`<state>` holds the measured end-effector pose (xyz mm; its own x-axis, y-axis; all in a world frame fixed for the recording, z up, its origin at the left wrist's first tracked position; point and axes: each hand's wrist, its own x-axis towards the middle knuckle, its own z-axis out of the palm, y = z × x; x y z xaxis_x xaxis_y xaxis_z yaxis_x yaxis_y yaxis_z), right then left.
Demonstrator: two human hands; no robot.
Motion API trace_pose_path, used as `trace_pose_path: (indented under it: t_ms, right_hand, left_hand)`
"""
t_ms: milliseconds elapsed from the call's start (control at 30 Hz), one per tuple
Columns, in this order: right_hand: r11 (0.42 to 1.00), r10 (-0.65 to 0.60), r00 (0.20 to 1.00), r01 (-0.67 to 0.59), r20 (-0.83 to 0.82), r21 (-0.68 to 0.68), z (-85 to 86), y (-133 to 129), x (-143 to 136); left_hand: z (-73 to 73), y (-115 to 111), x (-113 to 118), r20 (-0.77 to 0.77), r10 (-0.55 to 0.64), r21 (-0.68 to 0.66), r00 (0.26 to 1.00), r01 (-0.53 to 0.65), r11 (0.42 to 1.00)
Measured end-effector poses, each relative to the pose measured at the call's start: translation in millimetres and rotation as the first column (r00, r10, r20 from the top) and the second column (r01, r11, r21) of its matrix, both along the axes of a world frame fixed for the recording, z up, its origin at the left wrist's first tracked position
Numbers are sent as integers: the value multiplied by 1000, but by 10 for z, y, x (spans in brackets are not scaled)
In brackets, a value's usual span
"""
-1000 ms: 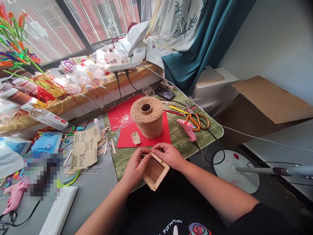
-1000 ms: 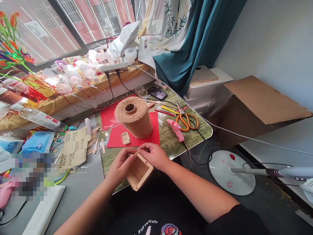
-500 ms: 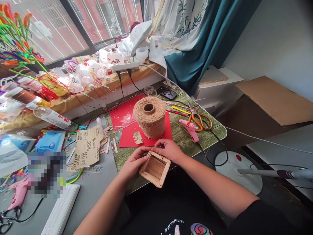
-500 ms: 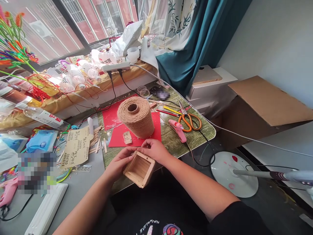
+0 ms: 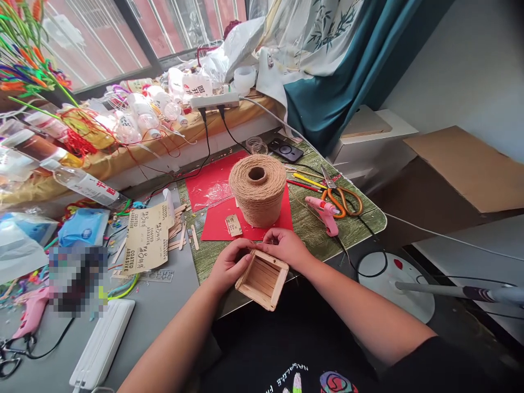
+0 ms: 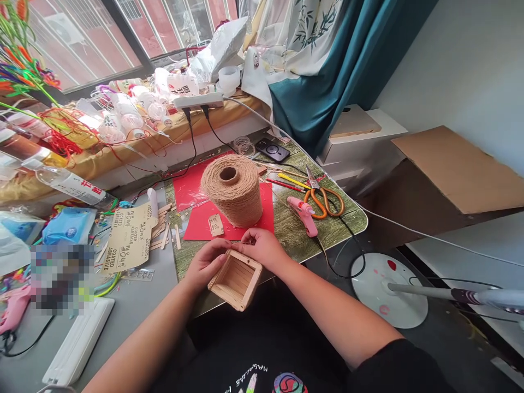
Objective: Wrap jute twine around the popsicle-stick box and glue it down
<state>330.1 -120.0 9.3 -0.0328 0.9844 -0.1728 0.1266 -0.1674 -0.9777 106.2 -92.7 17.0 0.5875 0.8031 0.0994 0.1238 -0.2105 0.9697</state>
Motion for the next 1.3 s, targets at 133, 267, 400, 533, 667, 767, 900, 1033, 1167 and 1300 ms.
trace_pose_path:
  t_ms: [133,267,400,533,667,767,900,1033,1167,1300]
  right_hand:
    - [1000,2,1000,-3,7,15,-35,-1,2]
    - [1000,10,1000,-10,18,26,-28,-5,8]
    - [999,7,999,-9,46,33,-1,-20,7]
    - [999,20,999,-21,28,35,3,-37,3]
    - [999,42,999,-42,14,31,-32,-36,9]
    - [999,37,999,-38,24,27,-60,-30,13]
    - [999,28,999,-29,22,36,-75,-31,8]
    - [999,22,999,-23,26,36,-80,-39,1]
    - [999,18,999,-19,28,36,-83,-43,-3]
    - [1000,12,1000,-12,5,24,-74,-39,-12]
  left_hand:
    - [21,12,-3,-51,-3,38,999,5,999]
    - [18,19,8,-43,-11,48,999,13,999]
    - [-2,15,14,-68,-14,72,998,18,997]
    - [-12,2,2,-50,-22,17,999,23,1000]
    - [-12,-5,-10,-72,-24,13,997,25,1000]
    - [-21,-8,2,-102,6,26,995,-3,1000]
    - [-52,-9,23,-119,47,49,992,-42,998]
    - [-56,5,5,-101,19,24,995,-17,1000]
    - [-4,22,-29,-84,-37,-33,996,34,999]
    - [12,28,-32,-80,-36,-58,996,31,998]
